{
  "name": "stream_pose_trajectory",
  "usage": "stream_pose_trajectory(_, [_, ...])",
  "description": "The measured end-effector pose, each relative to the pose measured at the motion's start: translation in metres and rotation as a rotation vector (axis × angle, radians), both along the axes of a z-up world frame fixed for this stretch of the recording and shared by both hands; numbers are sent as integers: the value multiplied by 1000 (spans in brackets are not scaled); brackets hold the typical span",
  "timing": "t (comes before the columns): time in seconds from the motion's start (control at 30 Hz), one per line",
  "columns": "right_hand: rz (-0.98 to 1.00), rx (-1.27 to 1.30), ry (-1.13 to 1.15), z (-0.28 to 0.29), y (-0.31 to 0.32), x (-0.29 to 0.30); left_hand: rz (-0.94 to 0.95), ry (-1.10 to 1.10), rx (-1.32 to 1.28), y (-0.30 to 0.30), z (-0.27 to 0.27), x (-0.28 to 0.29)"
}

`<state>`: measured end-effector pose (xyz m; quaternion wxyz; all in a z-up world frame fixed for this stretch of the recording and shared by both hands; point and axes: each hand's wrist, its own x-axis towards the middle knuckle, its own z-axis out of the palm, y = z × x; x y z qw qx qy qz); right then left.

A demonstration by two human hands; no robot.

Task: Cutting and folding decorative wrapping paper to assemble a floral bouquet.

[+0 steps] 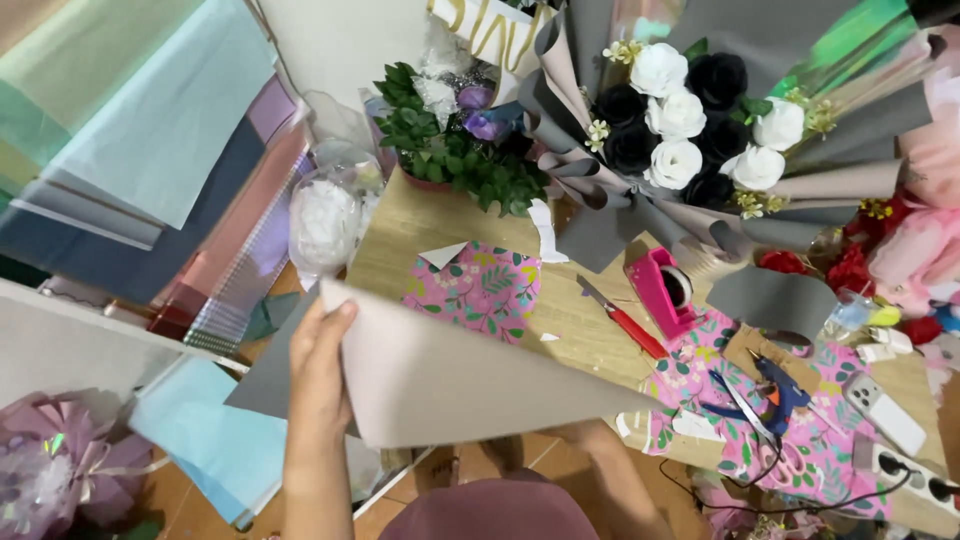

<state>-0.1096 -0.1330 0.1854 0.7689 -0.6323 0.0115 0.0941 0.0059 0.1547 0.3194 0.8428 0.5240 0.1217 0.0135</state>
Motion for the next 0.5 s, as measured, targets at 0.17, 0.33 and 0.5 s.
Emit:
stream_pose_trajectory(0.17, [-165,23,170,-35,-39,4,-182,197,77,-75,1,57])
stream_pose_trajectory(0.33, [-417,-166,419,48,-23,34,-314,278,59,-113,-27,76])
stream_pose_trajectory(0.5, [-440,-234,216,-9,-55,48,-340,82,-306,-94,-65,73])
